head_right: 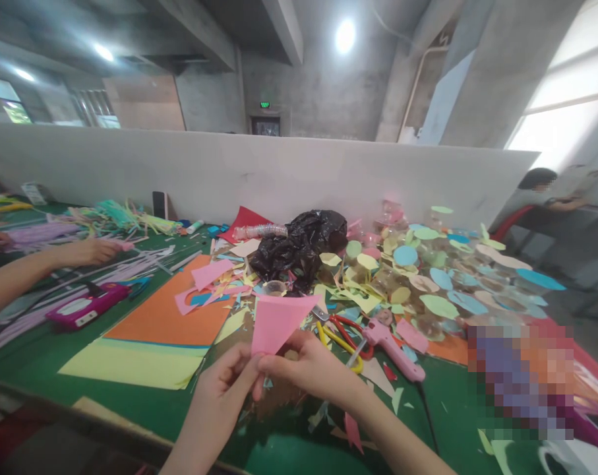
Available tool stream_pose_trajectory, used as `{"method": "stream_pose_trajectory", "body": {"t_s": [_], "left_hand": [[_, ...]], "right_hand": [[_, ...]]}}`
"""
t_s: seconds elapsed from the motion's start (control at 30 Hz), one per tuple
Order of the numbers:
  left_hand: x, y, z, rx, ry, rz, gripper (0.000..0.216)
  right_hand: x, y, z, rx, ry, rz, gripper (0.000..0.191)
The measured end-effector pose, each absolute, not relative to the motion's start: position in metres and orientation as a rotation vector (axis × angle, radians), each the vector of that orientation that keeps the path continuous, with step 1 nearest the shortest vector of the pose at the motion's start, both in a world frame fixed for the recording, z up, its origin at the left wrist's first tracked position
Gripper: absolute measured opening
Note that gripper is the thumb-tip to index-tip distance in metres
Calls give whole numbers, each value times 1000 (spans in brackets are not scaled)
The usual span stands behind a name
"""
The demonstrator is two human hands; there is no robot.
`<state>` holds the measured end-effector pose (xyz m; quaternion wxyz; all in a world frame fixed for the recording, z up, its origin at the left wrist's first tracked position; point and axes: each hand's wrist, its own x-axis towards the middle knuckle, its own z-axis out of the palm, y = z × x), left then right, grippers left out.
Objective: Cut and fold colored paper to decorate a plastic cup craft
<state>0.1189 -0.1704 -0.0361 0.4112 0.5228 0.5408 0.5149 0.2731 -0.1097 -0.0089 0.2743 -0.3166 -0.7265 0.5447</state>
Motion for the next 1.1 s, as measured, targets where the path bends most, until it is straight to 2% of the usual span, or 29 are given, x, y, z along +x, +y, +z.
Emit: {"method": "stream_pose_trajectory", "body": {"t_s": [0.27,0.5,0.73,0.9,1.1], "left_hand": [[122,-175,-35,1349,1333,1278,43],[116,-174,-36,1349,1367,1223,39],[109,-172,-36,1290,1415,1217,41],[107,-172,-37,1293,1415,1199,42],[104,-175,-36,1326,1420,1191,40]], "right_hand": [[281,-110,-7,-907,-1974,1417,31],[288,-98,-20,-966,-1922,1431,42],[305,-86,11,-1052,-1834,1053,53],[301,-87,10,-1044,-1826,1075,49],[295,-80,-6,-1020,-1801,1043,54]]}}
